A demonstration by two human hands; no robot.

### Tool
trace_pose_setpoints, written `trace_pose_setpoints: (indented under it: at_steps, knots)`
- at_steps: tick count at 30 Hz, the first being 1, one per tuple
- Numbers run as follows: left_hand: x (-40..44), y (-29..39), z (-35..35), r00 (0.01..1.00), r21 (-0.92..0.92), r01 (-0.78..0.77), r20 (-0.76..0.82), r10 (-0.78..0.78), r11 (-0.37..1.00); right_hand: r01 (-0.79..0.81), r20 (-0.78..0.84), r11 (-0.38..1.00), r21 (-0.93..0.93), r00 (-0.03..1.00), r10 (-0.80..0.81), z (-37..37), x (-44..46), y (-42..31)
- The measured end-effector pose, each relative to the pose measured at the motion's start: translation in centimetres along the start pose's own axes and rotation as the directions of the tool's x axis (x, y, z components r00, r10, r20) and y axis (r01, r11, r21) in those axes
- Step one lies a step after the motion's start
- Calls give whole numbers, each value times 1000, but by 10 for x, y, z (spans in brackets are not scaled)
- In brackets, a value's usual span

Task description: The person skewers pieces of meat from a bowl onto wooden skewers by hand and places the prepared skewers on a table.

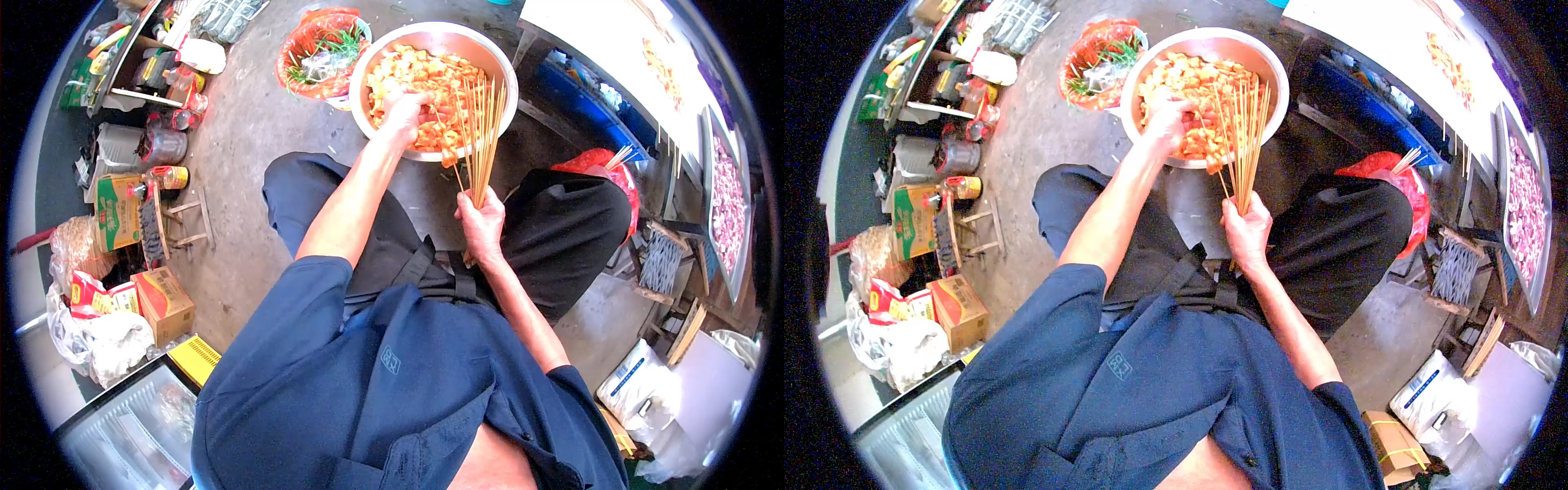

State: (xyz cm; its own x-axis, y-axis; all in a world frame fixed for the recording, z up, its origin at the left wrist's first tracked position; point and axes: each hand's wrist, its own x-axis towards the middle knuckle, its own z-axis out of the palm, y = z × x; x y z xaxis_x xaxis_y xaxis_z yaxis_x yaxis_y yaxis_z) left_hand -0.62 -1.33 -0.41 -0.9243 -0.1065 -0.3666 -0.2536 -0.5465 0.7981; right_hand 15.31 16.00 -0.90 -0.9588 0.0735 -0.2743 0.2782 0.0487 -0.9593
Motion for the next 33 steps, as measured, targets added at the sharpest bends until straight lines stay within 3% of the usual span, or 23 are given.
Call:
trace_pose_setpoints:
  at_steps: [6,9,11,14,16,18,20,22,27,33]
  knots:
    - [-5,-2,5,1000,94,-3,-10,4,996,5,7,996,87,1000,-6,4,-5,-1]
    - [-9,-2,6,999,110,-30,-8,31,993,-106,62,982,155,993,98,1,-8,-8]
    - [-11,-2,6,999,112,-42,-1,43,993,-357,183,877,321,932,313,-2,-11,-18]
    - [-15,1,7,999,172,-30,15,28,985,-388,219,843,373,919,327,0,-14,-21]
    - [-16,2,7,1000,189,-13,-18,17,982,-380,215,857,347,922,322,0,-13,-20]
    - [-14,-1,6,996,152,-62,-48,70,986,-235,71,950,206,972,225,2,-8,-15]
    - [-9,-3,6,990,119,-109,-79,119,987,-74,29,980,183,997,70,1,-1,-15]
    - [-6,-3,7,954,120,-221,-177,240,968,-36,9,994,99,999,36,4,3,-19]
    - [0,-1,-3,954,140,-235,-155,256,962,24,-29,999,40,999,-23,11,6,-12]
    - [14,-13,-9,879,407,-351,-167,446,843,20,-57,999,-33,998,-22,10,6,-10]
